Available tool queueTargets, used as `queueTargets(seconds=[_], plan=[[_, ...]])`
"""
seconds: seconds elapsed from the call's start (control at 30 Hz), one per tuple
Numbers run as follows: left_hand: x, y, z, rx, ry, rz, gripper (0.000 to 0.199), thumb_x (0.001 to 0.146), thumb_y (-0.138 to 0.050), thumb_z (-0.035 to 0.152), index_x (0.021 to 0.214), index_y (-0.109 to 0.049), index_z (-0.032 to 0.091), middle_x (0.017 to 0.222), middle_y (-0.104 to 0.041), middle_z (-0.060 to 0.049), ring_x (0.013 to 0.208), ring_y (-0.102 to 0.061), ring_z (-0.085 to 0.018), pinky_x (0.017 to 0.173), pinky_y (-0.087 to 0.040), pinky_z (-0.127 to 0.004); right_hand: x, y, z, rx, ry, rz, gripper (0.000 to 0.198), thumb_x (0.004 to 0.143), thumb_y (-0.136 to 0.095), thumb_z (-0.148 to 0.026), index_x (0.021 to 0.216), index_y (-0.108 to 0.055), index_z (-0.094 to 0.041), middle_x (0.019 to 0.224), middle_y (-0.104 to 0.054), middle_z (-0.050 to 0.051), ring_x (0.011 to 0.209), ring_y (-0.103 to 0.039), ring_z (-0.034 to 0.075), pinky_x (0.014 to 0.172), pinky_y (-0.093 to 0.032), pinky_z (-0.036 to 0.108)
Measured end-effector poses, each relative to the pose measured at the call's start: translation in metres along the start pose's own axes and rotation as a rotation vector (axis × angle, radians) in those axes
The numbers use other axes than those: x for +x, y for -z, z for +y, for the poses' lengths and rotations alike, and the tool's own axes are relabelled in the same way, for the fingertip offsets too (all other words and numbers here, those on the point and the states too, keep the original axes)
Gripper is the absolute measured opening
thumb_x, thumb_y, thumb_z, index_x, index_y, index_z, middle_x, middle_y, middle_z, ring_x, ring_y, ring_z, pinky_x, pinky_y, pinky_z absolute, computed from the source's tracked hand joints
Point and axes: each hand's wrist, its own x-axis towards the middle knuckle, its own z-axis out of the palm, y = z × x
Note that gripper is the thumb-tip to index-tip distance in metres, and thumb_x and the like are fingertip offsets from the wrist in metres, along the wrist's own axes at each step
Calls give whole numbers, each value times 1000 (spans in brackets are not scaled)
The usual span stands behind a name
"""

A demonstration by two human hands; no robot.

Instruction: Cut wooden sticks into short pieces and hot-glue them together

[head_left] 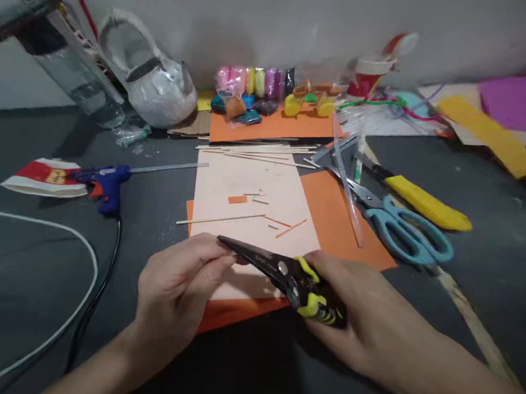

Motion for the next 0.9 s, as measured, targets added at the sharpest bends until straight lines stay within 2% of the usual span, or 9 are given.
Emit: queueTargets(seconds=[0.13,0.27,0.37,0.57,0.7,0.9], plan=[[3,2,3,-53,39,34,20,93,-57,10,97,-70,25,87,-76,4,82,-71,-11,75,-54,-21,1,6,3,100,-59,29,11,80,-52,-19,91,-50,-21,71,-61,1,59,-57,17,51,-40,26],[8,1,4,-102,100,9,22,94,-55,10,94,-70,25,85,-75,4,78,-70,-11,73,-54,-21,3,8,2,124,-61,5,13,79,-55,-21,91,-49,-21,76,-61,2,64,-58,17,54,-41,27],[11,1,2,-122,61,-36,25,94,-52,8,90,-70,24,85,-72,3,80,-67,-12,72,-52,-21,3,7,1,84,-38,-41,13,77,-55,-21,89,-50,-21,74,-61,2,64,-57,19,55,-40,28],[11,5,-1,-132,29,-101,25,96,-50,8,92,-70,24,93,-67,2,90,-61,-10,82,-47,-21,3,6,3,34,-23,-49,12,76,-55,-19,88,-50,-21,71,-60,2,61,-55,18,53,-37,28],[10,5,0,-128,32,-114,24,95,-51,8,85,-67,23,86,-66,3,85,-59,-10,77,-46,-20,2,8,3,2,1,-30,8,79,-53,-21,87,-52,-20,71,-60,2,59,-55,18,52,-37,28],[12,3,4,-188,153,-104,26,95,-50,8,82,-68,23,82,-67,4,80,-61,-9,72,-47,-18,-2,5,7,-10,14,40,11,80,-53,-20,92,-53,-19,70,-63,2,60,-60,19,53,-41,28]])
